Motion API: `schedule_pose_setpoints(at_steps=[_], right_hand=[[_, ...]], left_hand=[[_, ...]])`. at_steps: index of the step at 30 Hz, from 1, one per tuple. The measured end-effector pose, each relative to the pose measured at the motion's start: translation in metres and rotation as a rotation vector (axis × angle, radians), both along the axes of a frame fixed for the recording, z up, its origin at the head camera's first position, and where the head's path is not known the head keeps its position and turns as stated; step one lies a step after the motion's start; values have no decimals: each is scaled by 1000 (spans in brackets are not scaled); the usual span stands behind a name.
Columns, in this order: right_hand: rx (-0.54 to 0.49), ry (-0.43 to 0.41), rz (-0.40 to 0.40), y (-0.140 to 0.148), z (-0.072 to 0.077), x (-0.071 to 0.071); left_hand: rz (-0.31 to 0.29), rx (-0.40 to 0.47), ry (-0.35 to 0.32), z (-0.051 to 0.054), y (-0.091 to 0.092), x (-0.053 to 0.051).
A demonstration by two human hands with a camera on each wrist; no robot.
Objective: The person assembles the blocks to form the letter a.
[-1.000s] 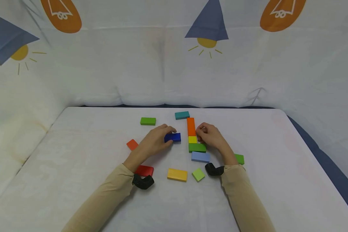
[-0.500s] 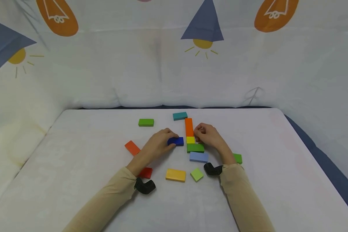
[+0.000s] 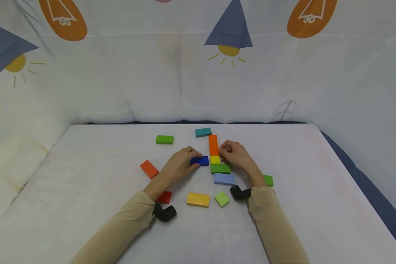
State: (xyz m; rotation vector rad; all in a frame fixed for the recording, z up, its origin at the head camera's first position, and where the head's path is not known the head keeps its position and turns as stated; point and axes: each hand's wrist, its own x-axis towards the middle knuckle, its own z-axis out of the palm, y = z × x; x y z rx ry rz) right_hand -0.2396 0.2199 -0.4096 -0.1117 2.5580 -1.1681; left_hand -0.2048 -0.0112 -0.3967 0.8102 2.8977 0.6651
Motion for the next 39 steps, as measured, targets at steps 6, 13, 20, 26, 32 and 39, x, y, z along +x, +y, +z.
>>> schedule_pose_setpoints(at_steps=[6,13,20,26,32,39], right_hand=[[7,14,11,1,1,0],[-2,22,20,0,3,0],[-24,20,21,-1,5,2],[-31,17,18,-1,4,3],[-36,21,20,0,2,2],[-30,23,24,0,2,1]], left_hand=[[-4,17,20,-3,2,0],[-1,34,48,-6,3,1],[-7,55,64,-8,4,1],[-16,57,70,-9,4,1],[-21,64,75,-10,5,1],[-12,71,73,-10,5,1]])
